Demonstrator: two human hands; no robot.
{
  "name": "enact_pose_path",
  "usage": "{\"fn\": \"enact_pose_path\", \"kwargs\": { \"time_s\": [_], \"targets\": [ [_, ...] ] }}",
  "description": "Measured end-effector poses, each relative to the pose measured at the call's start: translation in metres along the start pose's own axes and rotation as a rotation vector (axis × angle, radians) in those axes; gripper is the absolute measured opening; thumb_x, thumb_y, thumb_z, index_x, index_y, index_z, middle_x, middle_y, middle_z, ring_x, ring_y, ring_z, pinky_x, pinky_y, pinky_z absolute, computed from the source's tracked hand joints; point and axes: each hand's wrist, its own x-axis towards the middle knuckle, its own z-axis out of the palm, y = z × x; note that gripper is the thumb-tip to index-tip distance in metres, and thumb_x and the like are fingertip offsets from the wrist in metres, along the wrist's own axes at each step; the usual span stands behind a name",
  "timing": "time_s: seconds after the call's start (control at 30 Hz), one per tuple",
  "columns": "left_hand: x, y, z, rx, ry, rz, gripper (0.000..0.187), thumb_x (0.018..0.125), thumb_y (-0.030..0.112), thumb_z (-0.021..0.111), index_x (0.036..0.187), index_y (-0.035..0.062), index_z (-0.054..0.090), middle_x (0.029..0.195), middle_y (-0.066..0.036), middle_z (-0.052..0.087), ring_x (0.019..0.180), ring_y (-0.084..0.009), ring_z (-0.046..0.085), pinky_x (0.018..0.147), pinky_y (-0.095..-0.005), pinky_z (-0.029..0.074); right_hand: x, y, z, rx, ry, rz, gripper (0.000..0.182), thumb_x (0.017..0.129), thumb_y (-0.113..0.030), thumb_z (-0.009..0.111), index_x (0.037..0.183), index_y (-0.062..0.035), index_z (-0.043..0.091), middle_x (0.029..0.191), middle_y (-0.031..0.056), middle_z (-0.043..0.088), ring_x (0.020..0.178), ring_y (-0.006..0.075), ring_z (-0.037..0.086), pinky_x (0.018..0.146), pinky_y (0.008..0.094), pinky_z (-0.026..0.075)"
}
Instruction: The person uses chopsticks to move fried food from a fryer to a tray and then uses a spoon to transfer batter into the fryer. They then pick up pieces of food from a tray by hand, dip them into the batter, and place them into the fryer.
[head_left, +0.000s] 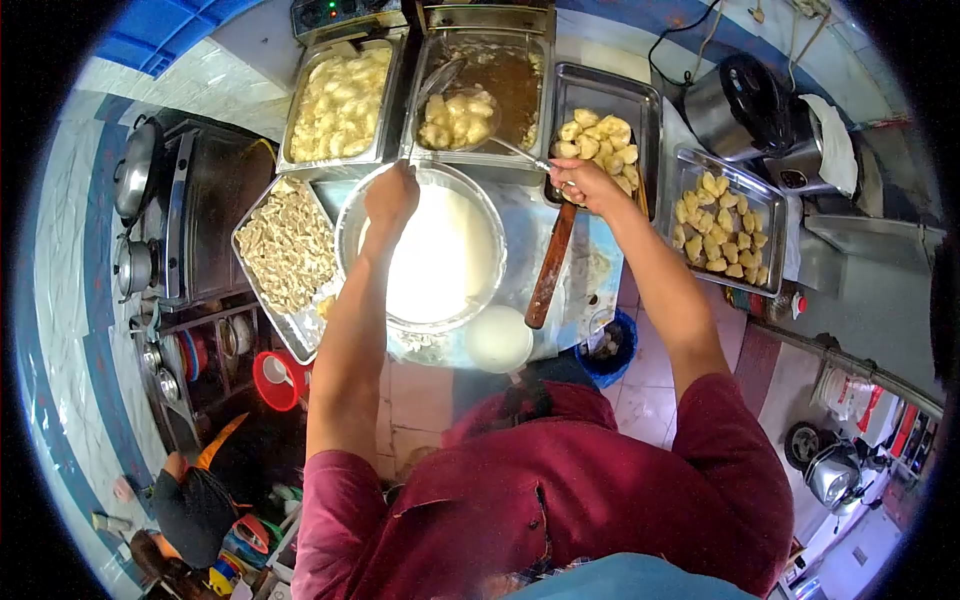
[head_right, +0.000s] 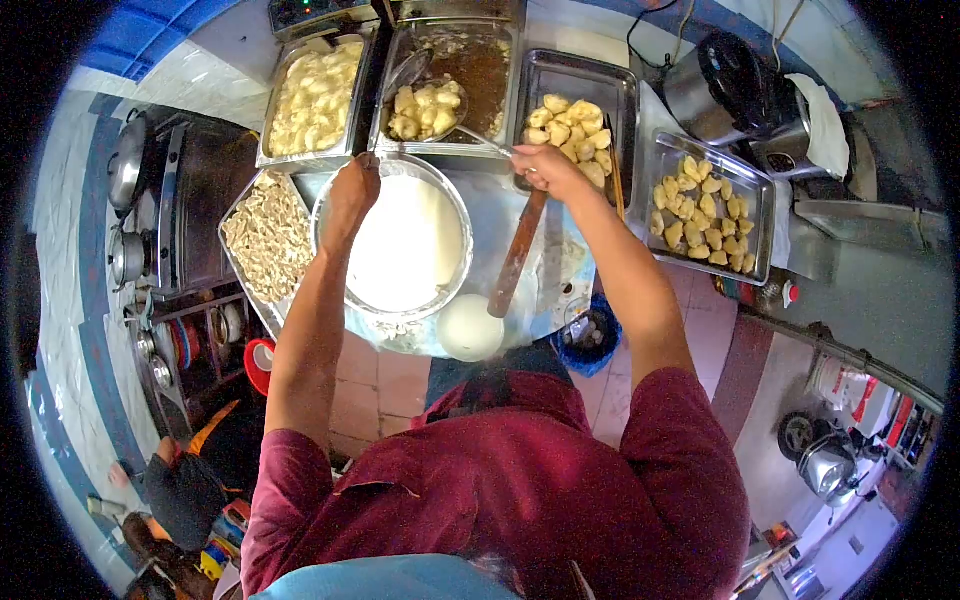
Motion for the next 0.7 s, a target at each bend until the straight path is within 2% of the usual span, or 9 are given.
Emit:
{"fn": "enact_pose_path", "kwargs": {
  "time_s": [0.1,0.13,0.27,0.37,0.43,0.47,0.57,0.6,0.7],
  "targets": [
    [-0.003,0.005,-0.002,-0.044,0.013,-0.016,0.031,0.097,0.031,0.047,0.107,0.0095,0.067,0.097,-0.025,0.069,0.092,-0.0448,0.065,0.079,-0.0535,0.052,0.0,0.008,-0.004,0.086,-0.032,0.025,0.044,0.095,-0.006,0.06,0.136,0.0,0.046,0.085,0.0045,0.059,0.049,0.0024,0.036,0.04,0.0184,0.027],
    [-0.008,0.012,-0.009,-0.058,0.015,-0.023,0.032,0.097,0.032,0.047,0.107,0.0092,0.068,0.098,-0.025,0.069,0.092,-0.0449,0.065,0.079,-0.0534,0.051,-0.002,0.01,-0.005,0.147,-0.052,0.024,0.048,0.095,-0.007,0.059,0.14,-0.0005,0.042,0.086,0.0049,0.059,0.049,0.0027,0.036,0.041,0.0184,0.029],
    [-0.01,0.014,-0.014,-0.122,0.066,-0.053,0.034,0.098,0.034,0.048,0.107,0.0084,0.068,0.098,-0.024,0.069,0.095,-0.0449,0.064,0.081,-0.0535,0.051,-0.01,0.025,-0.013,0.206,-0.069,-0.045,0.051,0.095,-0.006,0.057,0.142,-0.0006,0.039,0.088,0.0049,0.059,0.05,0.0027,0.036,0.042,0.0181,0.029],
    [-0.009,0.003,-0.004,-0.257,0.164,0.002,0.034,0.098,0.034,0.048,0.107,0.0079,0.068,0.1,-0.024,0.068,0.098,-0.0466,0.062,0.083,-0.0532,0.049,-0.02,0.031,-0.016,0.245,-0.059,-0.077,0.051,0.093,-0.006,0.059,0.14,-0.0001,0.041,0.087,0.0042,0.059,0.051,0.0026,0.037,0.043,0.0179,0.028],
    [-0.011,-0.003,0.005,-0.253,0.137,0.03,0.034,0.099,0.033,0.049,0.105,0.0054,0.068,0.09,-0.022,0.069,0.085,-0.0413,0.066,0.073,-0.0486,0.051,-0.024,0.036,-0.02,0.268,-0.06,-0.096,0.05,0.089,-0.006,0.063,0.136,0.0011,0.046,0.085,0.0041,0.059,0.051,0.0028,0.038,0.044,0.0178,0.027],
    [-0.01,-0.003,0.011,-0.251,0.123,0.049,0.035,0.099,0.033,0.049,0.104,0.0042,0.068,0.085,-0.02,0.07,0.078,-0.0387,0.067,0.068,-0.0463,0.052,-0.024,0.037,-0.021,0.28,-0.082,-0.132,0.042,0.089,-0.006,0.062,0.129,0.0011,0.051,0.084,0.0038,0.058,0.052,0.0027,0.037,0.044,0.0185,0.026],
    [-0.021,0.011,0.014,-0.682,-0.205,-0.261,0.034,0.1,0.03,0.05,0.102,0.0006,0.067,0.067,-0.009,0.062,0.054,-0.0217,0.059,0.051,-0.035,0.047,-0.027,0.035,-0.019,0.258,-0.039,-0.162,0.037,0.089,-0.006,0.063,0.124,0.0011,0.054,0.084,0.0033,0.058,0.052,0.0024,0.037,0.044,0.0187,0.025],
    [-0.029,0.017,0.02,-0.903,-0.182,-0.274,0.03,0.099,0.028,0.055,0.088,0.0016,0.061,0.062,-0.001,0.051,0.047,-0.0086,0.045,0.042,-0.0265,0.035,-0.028,0.034,-0.018,0.243,-0.024,-0.164,0.038,0.088,-0.006,0.063,0.125,0.0011,0.054,0.084,0.0032,0.058,0.052,0.0023,0.037,0.044,0.0184,0.025],
    [-0.037,0.029,0.032,-0.93,-0.205,-0.322,0.026,0.099,0.026,0.054,0.097,0.0015,0.062,0.062,-0.001,0.051,0.046,-0.0101,0.043,0.042,-0.0276,0.035,-0.032,0.034,-0.019,0.224,-0.019,-0.18,0.042,0.088,-0.006,0.064,0.128,0.0015,0.053,0.083,0.0011,0.057,0.053,0.0022,0.037,0.044,0.0181,0.025]
  ]
}}
